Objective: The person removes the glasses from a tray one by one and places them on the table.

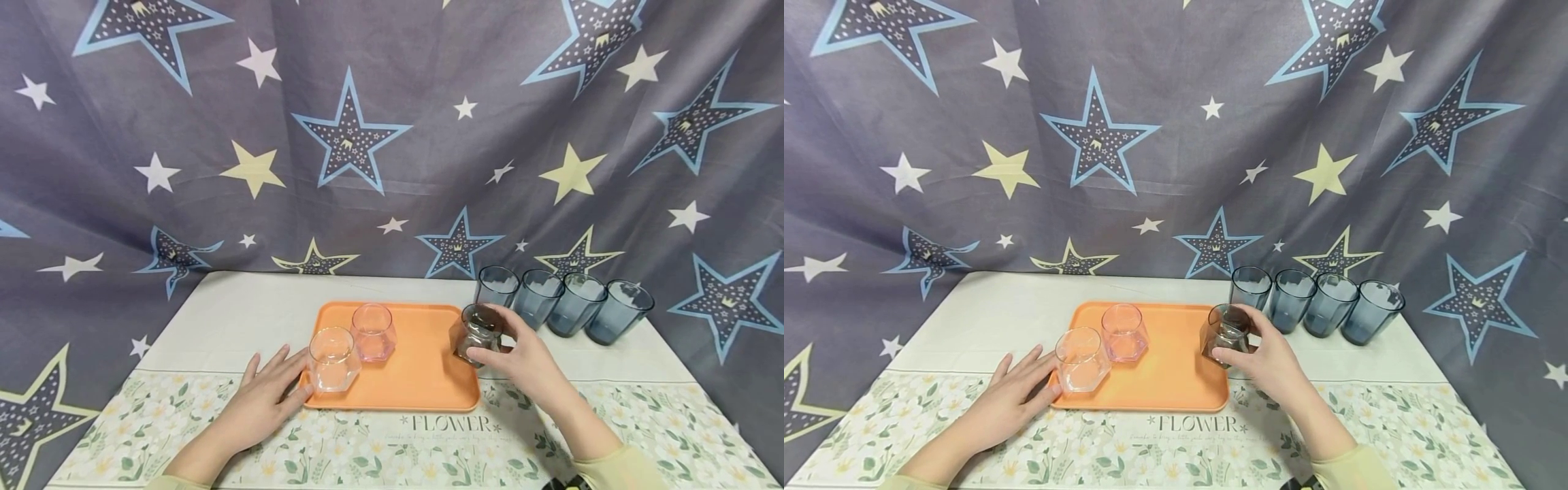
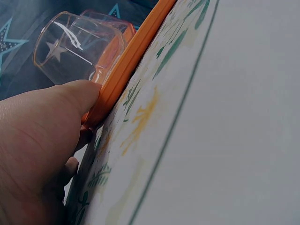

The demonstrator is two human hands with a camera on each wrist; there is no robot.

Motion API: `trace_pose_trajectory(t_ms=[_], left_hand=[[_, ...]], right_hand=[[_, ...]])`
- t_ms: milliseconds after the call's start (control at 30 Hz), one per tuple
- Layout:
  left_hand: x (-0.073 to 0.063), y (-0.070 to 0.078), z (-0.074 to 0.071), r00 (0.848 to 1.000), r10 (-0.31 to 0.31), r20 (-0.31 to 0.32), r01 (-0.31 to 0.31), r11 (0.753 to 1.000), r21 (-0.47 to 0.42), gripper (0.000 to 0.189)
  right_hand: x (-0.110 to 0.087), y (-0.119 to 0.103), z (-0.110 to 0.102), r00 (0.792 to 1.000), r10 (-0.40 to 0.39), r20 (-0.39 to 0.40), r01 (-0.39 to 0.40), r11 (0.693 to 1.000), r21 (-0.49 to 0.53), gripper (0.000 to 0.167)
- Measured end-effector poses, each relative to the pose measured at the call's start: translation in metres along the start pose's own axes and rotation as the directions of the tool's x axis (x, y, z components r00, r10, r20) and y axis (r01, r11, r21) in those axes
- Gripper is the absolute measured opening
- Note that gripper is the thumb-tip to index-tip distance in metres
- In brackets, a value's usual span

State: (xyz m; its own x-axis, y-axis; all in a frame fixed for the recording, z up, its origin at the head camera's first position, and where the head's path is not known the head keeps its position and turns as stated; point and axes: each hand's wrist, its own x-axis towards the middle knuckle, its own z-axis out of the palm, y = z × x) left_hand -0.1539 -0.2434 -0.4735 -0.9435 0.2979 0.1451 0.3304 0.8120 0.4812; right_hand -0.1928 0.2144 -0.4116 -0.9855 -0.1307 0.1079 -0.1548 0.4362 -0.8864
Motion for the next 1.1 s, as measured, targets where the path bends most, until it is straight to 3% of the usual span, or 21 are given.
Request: trace_pose_trajectory(t_ms=[267,533,1100], left_hand=[[-0.001,0.003,-0.003,1.0,0.0,0.001,0.0,1.0,-0.001,0.065],[-0.001,0.003,-0.002,1.0,0.0,0.003,0.0,1.0,-0.002,0.066],[0.0,0.0,0.0,1.0,0.001,0.006,-0.001,1.0,-0.004,0.068]], right_hand=[[-0.003,0.005,-0.014,0.999,0.018,-0.036,-0.021,0.996,-0.086,0.095],[-0.006,0.012,-0.022,0.998,0.068,-0.019,-0.068,0.998,-0.005,0.097],[-0.002,0.028,-0.026,0.994,0.107,-0.007,-0.108,0.994,-0.016,0.102]])
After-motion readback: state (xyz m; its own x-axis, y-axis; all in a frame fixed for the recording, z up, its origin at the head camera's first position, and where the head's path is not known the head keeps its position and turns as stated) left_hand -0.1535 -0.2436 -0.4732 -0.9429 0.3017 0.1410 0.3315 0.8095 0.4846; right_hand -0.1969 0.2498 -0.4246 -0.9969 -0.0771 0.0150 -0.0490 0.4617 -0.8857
